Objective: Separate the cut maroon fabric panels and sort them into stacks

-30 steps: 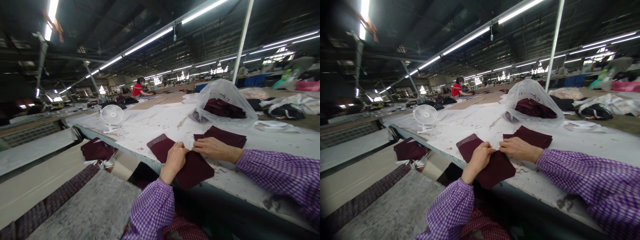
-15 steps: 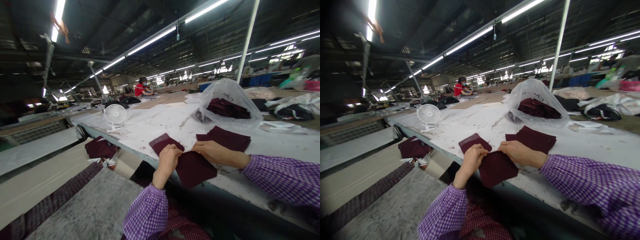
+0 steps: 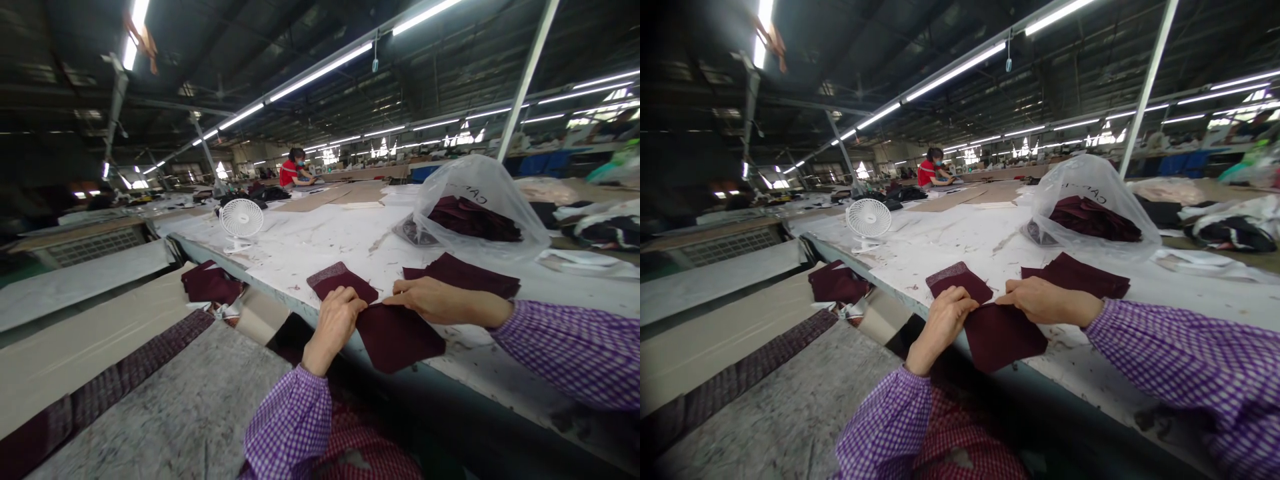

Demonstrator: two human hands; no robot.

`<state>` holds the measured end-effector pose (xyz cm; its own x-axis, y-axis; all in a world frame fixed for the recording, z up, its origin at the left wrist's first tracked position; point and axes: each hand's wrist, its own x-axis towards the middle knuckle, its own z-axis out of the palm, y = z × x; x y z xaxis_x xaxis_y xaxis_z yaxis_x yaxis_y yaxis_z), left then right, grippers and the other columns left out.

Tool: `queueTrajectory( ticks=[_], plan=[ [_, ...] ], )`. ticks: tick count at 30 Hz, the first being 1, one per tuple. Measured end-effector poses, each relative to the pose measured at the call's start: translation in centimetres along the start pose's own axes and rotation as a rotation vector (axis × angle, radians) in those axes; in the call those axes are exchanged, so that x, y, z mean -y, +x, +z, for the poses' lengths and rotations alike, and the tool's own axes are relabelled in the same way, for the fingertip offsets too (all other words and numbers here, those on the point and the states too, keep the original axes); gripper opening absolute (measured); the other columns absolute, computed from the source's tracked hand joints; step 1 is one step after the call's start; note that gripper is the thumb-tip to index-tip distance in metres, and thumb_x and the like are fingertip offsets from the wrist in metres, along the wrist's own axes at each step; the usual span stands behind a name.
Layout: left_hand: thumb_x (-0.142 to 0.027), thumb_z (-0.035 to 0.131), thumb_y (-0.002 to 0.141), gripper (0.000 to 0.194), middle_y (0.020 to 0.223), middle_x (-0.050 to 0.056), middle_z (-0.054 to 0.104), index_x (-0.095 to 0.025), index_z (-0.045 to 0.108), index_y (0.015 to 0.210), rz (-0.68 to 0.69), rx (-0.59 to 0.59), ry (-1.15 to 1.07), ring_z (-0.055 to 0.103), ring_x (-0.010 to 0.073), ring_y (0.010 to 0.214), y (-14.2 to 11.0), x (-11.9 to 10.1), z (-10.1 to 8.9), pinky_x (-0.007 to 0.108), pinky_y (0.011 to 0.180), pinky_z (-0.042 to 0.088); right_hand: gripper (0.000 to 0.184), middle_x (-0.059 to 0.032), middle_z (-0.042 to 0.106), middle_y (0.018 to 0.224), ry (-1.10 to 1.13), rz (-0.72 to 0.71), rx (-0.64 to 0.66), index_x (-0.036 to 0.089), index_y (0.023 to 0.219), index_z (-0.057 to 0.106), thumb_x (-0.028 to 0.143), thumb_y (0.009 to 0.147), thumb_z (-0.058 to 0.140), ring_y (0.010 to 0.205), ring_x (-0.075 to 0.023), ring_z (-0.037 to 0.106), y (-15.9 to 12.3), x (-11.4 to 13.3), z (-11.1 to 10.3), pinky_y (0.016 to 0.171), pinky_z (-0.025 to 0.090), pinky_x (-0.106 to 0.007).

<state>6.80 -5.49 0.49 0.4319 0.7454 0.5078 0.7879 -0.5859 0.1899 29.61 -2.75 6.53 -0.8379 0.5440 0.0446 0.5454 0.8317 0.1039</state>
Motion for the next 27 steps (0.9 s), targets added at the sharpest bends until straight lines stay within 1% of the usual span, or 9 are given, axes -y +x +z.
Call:
queueTrajectory(
  ticks=[3, 6, 8, 10, 12, 14, 17, 21, 27],
  plan=[
    [-0.025, 0.039, 0.095, 0.029, 0.087, 0.004, 0.059, -0.023, 0.069, 0.093, 0.008, 0.003, 0.008, 0.048, 0.0170, 0.084, 0.0, -0.2, -0.2, 0.031, 0.078, 0.038, 0.056, -0.0067, 0.060, 0.083, -0.128, -0.044, 0.087, 0.023, 0.124, 0.057, 0.000, 0.075, 0.043, 0.062, -0.0132, 0.053, 1.0, 0.5, -0.2, 0.056, 0.032, -0.025],
    [-0.023, 0.041, 0.094, 0.029, 0.087, 0.005, 0.059, -0.022, 0.069, 0.090, -0.001, 0.016, -0.040, 0.050, 0.0171, 0.085, -0.1, 0.0, -0.3, 0.032, 0.081, 0.040, 0.057, -0.0063, 0.059, 0.079, -0.212, -0.070, 0.080, 0.025, 0.123, 0.057, 0.001, 0.073, 0.045, 0.059, -0.0132, 0.051, 1.8, 1.2, -0.5, 0.053, 0.029, -0.025],
    [-0.021, 0.043, 0.092, 0.025, 0.088, 0.005, 0.061, -0.021, 0.068, 0.092, -0.039, 0.003, -0.174, 0.052, 0.0166, 0.086, -0.2, 0.5, -0.3, 0.032, 0.083, 0.042, 0.057, -0.0058, 0.059, 0.077, -0.219, -0.085, 0.059, 0.027, 0.122, 0.057, 0.001, 0.073, 0.045, 0.056, -0.0129, 0.050, 2.1, 1.5, -0.6, 0.052, 0.028, -0.025],
    [-0.019, 0.047, 0.090, 0.019, 0.090, 0.004, 0.064, -0.019, 0.066, 0.095, -0.125, -0.052, -0.360, 0.056, 0.0157, 0.087, -0.4, 1.2, -0.4, 0.030, 0.084, 0.044, 0.058, -0.0059, 0.059, 0.077, -0.225, -0.096, 0.041, 0.027, 0.124, 0.057, 0.001, 0.073, 0.045, 0.057, -0.0137, 0.051, 2.2, 1.6, -0.6, 0.051, 0.028, -0.025],
    [-0.018, 0.049, 0.087, 0.017, 0.092, 0.004, 0.065, -0.018, 0.064, 0.096, -0.217, -0.116, -0.513, 0.058, 0.0144, 0.086, -0.7, 1.7, -0.6, 0.028, 0.080, 0.047, 0.060, -0.0065, 0.060, 0.077, -0.245, -0.100, 0.041, 0.028, 0.127, 0.054, 0.002, 0.074, 0.045, 0.059, -0.0147, 0.051, 2.2, 1.5, -0.5, 0.051, 0.027, -0.026],
    [-0.018, 0.051, 0.085, 0.015, 0.090, 0.003, 0.065, -0.017, 0.063, 0.094, -0.263, -0.135, -0.571, 0.059, 0.0129, 0.080, -0.8, 1.9, -0.8, 0.025, 0.074, 0.047, 0.062, -0.0068, 0.061, 0.079, -0.269, -0.101, 0.061, 0.029, 0.130, 0.051, 0.003, 0.075, 0.046, 0.060, -0.0150, 0.052, 2.2, 1.3, -0.3, 0.051, 0.027, -0.026],
    [-0.018, 0.056, 0.081, 0.011, 0.081, 0.001, 0.062, -0.017, 0.064, 0.089, -0.249, -0.096, -0.499, 0.056, 0.0124, 0.074, -0.7, 1.6, -1.2, 0.024, 0.070, 0.046, 0.061, -0.0073, 0.061, 0.080, -0.289, -0.110, 0.086, 0.028, 0.132, 0.050, 0.004, 0.076, 0.046, 0.064, -0.0160, 0.054, 2.3, 1.1, -0.1, 0.052, 0.027, -0.026],
    [-0.010, 0.053, 0.080, 0.015, 0.079, 0.002, 0.060, -0.017, 0.065, 0.073, -0.179, -0.034, -0.341, 0.055, 0.0147, 0.081, -0.5, 1.1, -1.3, 0.027, 0.076, 0.044, 0.058, -0.0071, 0.061, 0.079, -0.279, -0.143, 0.082, 0.025, 0.132, 0.050, 0.005, 0.078, 0.046, 0.065, -0.0152, 0.054, 2.3, 0.7, 0.0, 0.054, 0.030, -0.026],
    [-0.012, 0.052, 0.083, 0.018, 0.084, 0.003, 0.062, -0.018, 0.068, 0.077, -0.148, -0.051, -0.364, 0.055, 0.0157, 0.084, -0.8, 1.5, -1.2, 0.028, 0.080, 0.044, 0.069, -0.0052, 0.063, 0.073, -0.205, -0.141, 0.132, 0.027, 0.131, 0.052, -0.003, 0.069, 0.046, 0.063, -0.0152, 0.055, 3.1, 1.0, -1.0, 0.055, 0.032, -0.025]
  ],
)
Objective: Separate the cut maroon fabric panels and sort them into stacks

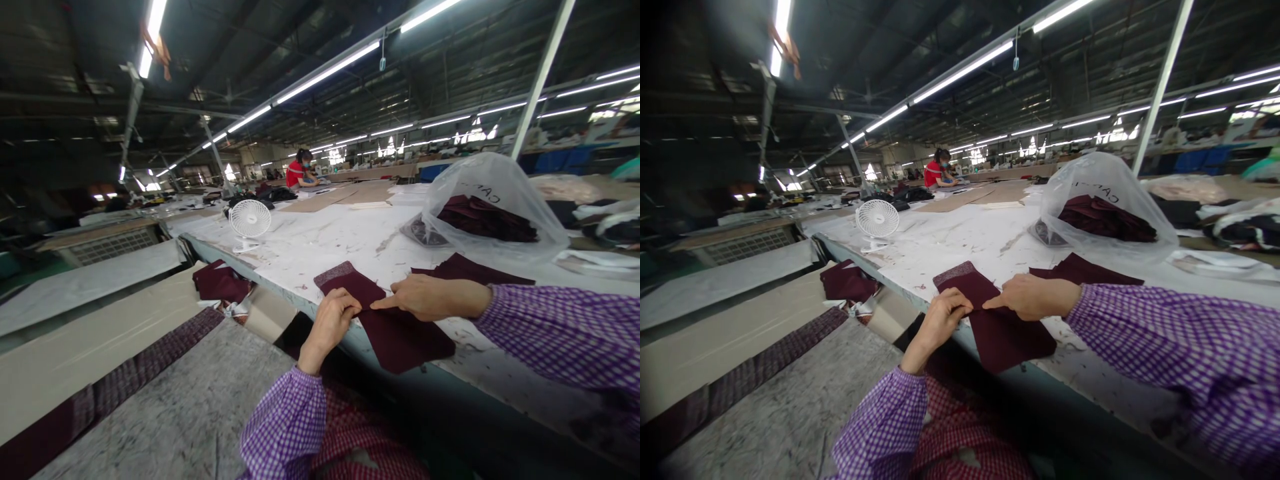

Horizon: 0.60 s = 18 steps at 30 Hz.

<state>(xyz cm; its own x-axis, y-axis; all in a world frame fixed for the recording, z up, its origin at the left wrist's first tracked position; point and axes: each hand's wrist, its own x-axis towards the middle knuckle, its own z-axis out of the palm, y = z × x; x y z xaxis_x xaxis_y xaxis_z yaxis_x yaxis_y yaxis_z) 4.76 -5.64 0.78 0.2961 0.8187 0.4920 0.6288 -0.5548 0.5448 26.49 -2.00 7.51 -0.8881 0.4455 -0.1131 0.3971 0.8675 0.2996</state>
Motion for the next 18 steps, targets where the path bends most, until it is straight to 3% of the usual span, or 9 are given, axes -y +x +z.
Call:
queueTrajectory(
  ticks=[6, 10, 14, 18],
  plan=[
    [-0.023, 0.047, 0.089, 0.021, 0.086, 0.004, 0.063, -0.015, 0.066, 0.085, -0.081, -0.083, -0.316, 0.059, 0.0142, 0.082, -0.3, 1.5, 0.3, 0.026, 0.078, 0.047, 0.073, -0.0045, 0.065, 0.073, -0.076, 0.004, 0.058, 0.034, 0.136, 0.045, -0.002, 0.073, 0.044, 0.059, -0.0145, 0.056, 1.1, 1.3, -1.5, 0.052, 0.029, -0.024],
    [-0.022, 0.044, 0.090, 0.022, 0.085, 0.004, 0.064, -0.015, 0.064, 0.089, -0.129, -0.129, -0.406, 0.060, 0.0139, 0.081, -0.1, 2.1, 0.7, 0.025, 0.077, 0.047, 0.068, -0.0056, 0.066, 0.076, -0.113, 0.018, 0.024, 0.035, 0.138, 0.042, 0.001, 0.079, 0.045, 0.061, -0.0153, 0.058, 0.9, 1.7, -1.1, 0.052, 0.030, -0.024],
    [-0.024, 0.045, 0.089, 0.021, 0.086, 0.003, 0.063, -0.017, 0.065, 0.089, -0.106, -0.143, -0.313, 0.059, 0.0141, 0.082, 0.0, 1.9, 0.9, 0.025, 0.077, 0.045, 0.048, -0.0093, 0.066, 0.088, 0.054, 0.211, -0.004, 0.025, 0.131, 0.051, 0.019, 0.084, 0.055, 0.073, -0.0194, 0.060, 0.5, 1.1, -0.3, 0.060, 0.037, -0.027],
    [-0.033, 0.054, 0.086, 0.019, 0.083, 0.003, 0.061, -0.017, 0.065, 0.087, -0.102, -0.114, -0.198, 0.056, 0.0139, 0.076, -0.1, 1.4, 0.8, 0.026, 0.071, 0.044, 0.016, -0.0044, 0.064, 0.082, 0.349, 0.261, 0.016, 0.019, 0.094, 0.066, 0.024, 0.080, 0.060, 0.081, -0.0190, 0.057, 0.0, -0.3, -0.5, 0.073, 0.040, -0.028]
  ],
)
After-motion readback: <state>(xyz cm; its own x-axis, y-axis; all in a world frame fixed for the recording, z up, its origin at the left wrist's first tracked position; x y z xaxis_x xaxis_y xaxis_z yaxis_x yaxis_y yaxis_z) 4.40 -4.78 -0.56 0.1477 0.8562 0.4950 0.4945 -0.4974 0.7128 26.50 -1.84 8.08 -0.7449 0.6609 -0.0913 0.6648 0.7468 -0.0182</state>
